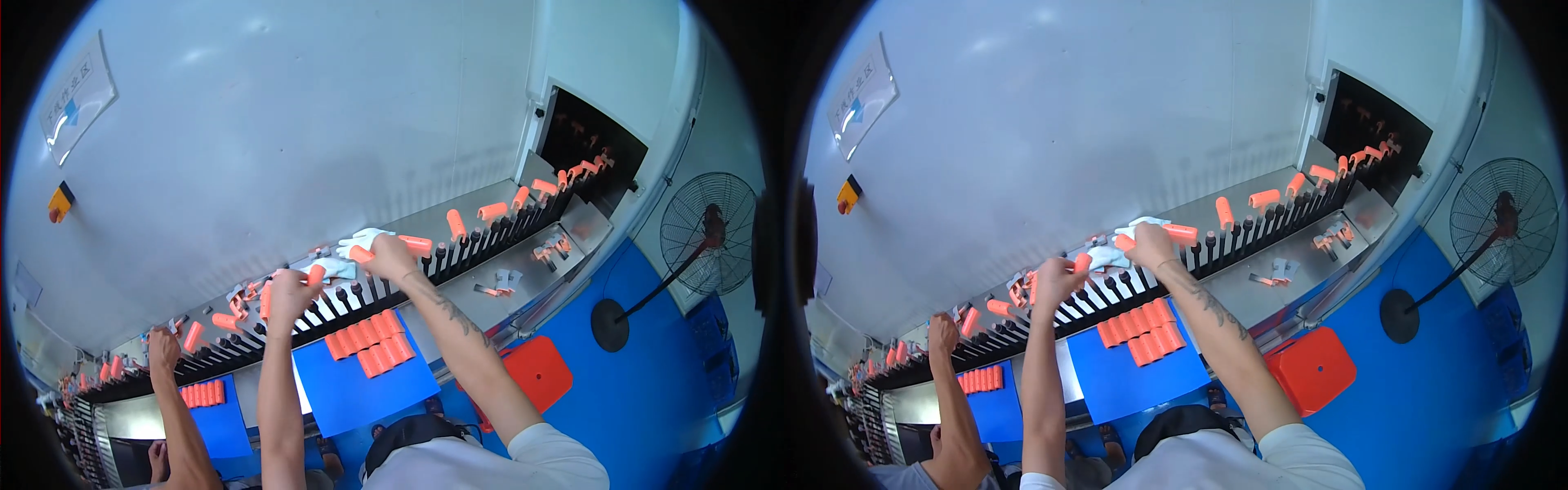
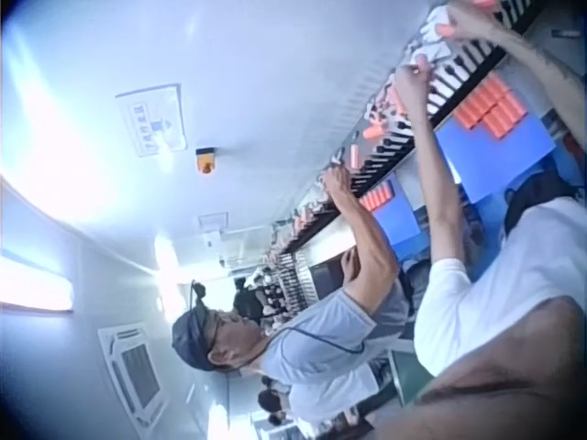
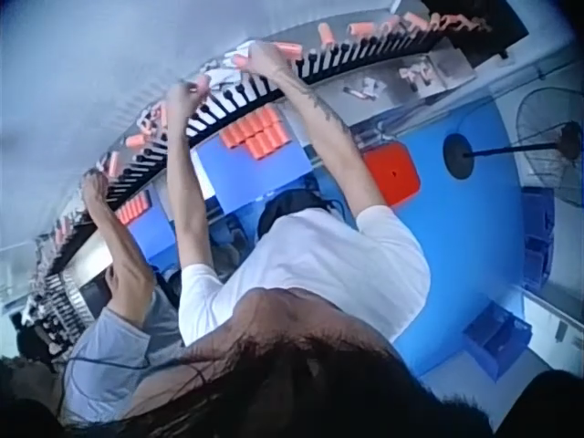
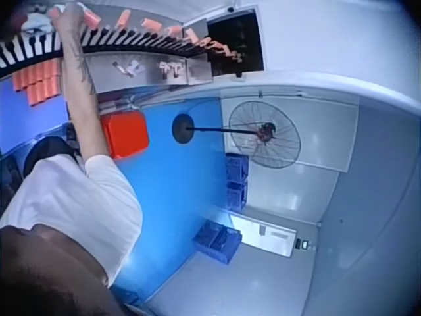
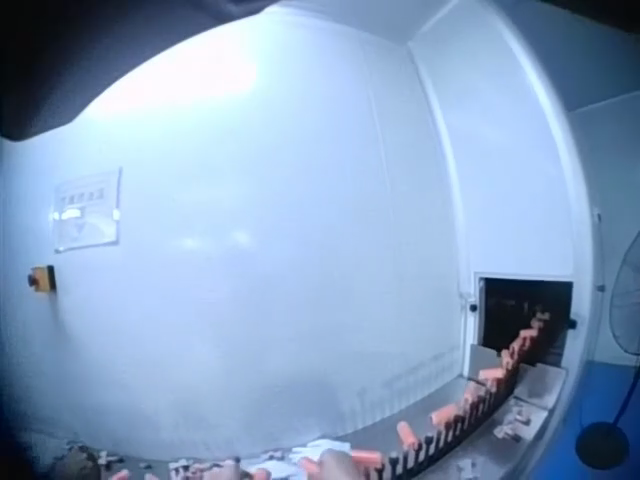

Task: Packing small pink rectangular parts from a moving conveyor belt onto a blue board in an organized grid pattern.

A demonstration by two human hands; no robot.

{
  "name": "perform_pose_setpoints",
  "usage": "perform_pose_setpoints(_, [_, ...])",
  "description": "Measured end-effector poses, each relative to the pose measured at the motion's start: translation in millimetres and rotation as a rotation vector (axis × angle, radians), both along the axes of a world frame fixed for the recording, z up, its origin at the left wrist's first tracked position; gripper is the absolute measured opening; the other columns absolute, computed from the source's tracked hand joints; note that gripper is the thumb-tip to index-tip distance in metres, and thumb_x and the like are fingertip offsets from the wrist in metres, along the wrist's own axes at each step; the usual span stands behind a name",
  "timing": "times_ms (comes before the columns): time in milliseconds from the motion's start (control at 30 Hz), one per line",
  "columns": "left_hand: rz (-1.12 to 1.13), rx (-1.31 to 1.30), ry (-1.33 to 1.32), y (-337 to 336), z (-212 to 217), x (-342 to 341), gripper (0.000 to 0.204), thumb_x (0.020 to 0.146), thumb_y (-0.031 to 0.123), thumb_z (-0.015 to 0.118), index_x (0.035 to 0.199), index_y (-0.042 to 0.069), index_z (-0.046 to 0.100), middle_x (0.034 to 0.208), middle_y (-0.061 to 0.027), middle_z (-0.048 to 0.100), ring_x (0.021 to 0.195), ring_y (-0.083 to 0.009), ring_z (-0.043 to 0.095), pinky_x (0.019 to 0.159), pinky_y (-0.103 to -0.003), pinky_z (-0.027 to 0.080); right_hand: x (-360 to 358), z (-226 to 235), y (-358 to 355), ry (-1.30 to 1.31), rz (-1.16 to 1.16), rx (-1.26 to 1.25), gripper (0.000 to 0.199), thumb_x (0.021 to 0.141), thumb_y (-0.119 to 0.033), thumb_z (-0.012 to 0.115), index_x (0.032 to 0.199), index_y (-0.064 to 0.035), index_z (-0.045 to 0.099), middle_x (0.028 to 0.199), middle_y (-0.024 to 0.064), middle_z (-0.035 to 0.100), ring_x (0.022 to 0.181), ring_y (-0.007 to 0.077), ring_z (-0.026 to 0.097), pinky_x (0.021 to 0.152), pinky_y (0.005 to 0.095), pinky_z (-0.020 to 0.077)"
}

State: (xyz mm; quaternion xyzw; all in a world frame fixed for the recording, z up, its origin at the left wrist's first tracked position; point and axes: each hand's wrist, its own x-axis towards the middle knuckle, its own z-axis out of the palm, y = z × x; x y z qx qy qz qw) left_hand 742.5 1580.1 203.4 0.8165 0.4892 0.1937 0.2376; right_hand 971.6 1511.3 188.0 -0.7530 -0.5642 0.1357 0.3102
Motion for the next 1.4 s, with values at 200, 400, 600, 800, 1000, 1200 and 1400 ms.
perform_pose_setpoints(200, [-0.084, -0.089, -0.512, -79.4, -43.1, -102.8, 0.042, 0.08, 0.014, 0.076, 0.117, -0.003, 0.068, 0.087, -0.0096, 0.072, 0.073, -0.0115, 0.066, 0.07, -0.027, 0.053, -47.9, -67.6, -96.8, 0.592, 0.045, 0.247, 0.03, 0.085, -0.027, 0.074, 0.096, 0.0016, 0.073, 0.081, 0.0166, 0.071, 0.077, 0.0214, 0.07, 0.067, 0.0343, 0.0532])
perform_pose_setpoints(400, [-0.325, 0.0, 0.138, -132.7, -164.8, -128.8, 0.034, 0.076, 0.002, 0.069, 0.109, 0.01, 0.072, 0.12, -0.0164, 0.066, 0.113, -0.0353, 0.06, 0.095, -0.043, 0.051, -161.9, -171.8, -161.0, 0.1, 0.158, 0.173, 0.027, 0.086, -0.015, 0.067, 0.111, -0.0043, 0.066, 0.106, 0.0147, 0.068, 0.091, 0.0354, 0.067, 0.079, 0.0436, 0.0547])
perform_pose_setpoints(600, [0.118, 0.176, -0.182, -153.9, -232.7, -129.4, 0.039, 0.084, 0.002, 0.064, 0.122, 0.003, 0.065, 0.134, -0.0226, 0.054, 0.113, -0.039, 0.059, 0.095, -0.045, 0.049, -180.8, -208.7, -175.5, -0.254, 0.22, 0.262, 0.028, 0.084, -0.012, 0.065, 0.112, -0.008, 0.066, 0.119, 0.0082, 0.063, 0.101, 0.0245, 0.061, 0.083, 0.0362, 0.0494])
perform_pose_setpoints(800, [0.051, -0.115, -0.426, -156.0, -241.6, -96.7, 0.049, 0.088, 0.01, 0.07, 0.133, -0.004, 0.055, 0.133, -0.0207, 0.055, 0.104, -0.0277, 0.064, 0.077, -0.031, 0.055, -173.2, -205.1, -163.4, -0.4, 0.233, 0.225, 0.03, 0.084, -0.014, 0.06, 0.111, -0.0042, 0.066, 0.12, 0.0102, 0.061, 0.105, 0.0241, 0.058, 0.086, 0.0367, 0.0458])
perform_pose_setpoints(1000, [0.058, -0.153, -0.458, -151.0, -227.1, -58.3, 0.049, 0.088, 0.01, 0.07, 0.132, -0.005, 0.055, 0.129, -0.0203, 0.058, 0.103, -0.0267, 0.064, 0.078, -0.031, 0.056, -143.9, -201.8, -145.3, -0.326, 0.171, 0.212, 0.034, 0.08, -0.012, 0.061, 0.113, -0.0065, 0.066, 0.123, 0.0109, 0.06, 0.111, 0.0275, 0.056, 0.093, 0.0417, 0.0431])
perform_pose_setpoints(1200, [0.261, -0.055, -0.425, -182.6, -223.0, -58.3, 0.052, 0.086, 0.012, 0.072, 0.131, -0.003, 0.053, 0.135, -0.0179, 0.05, 0.11, -0.0285, 0.058, 0.078, -0.032, 0.054, -112.3, -175.7, -169.2, -0.026, 0.115, 0.302, 0.032, 0.086, -0.012, 0.063, 0.116, -0.0036, 0.066, 0.124, 0.0145, 0.061, 0.116, 0.0318, 0.057, 0.099, 0.0437, 0.0459])
perform_pose_setpoints(1400, [-0.153, 0.323, -0.335, -136.9, -121.9, -1.2, 0.047, 0.087, 0.003, 0.065, 0.132, -0.001, 0.053, 0.124, -0.0198, 0.061, 0.112, -0.0351, 0.059, 0.092, -0.043, 0.049, 35.9, -76.0, -115.3, -0.13, -0.072, 0.575, 0.035, 0.084, -0.002, 0.06, 0.119, -0.0014, 0.064, 0.123, 0.0161, 0.061, 0.114, 0.0346, 0.059, 0.093, 0.0419, 0.0516])
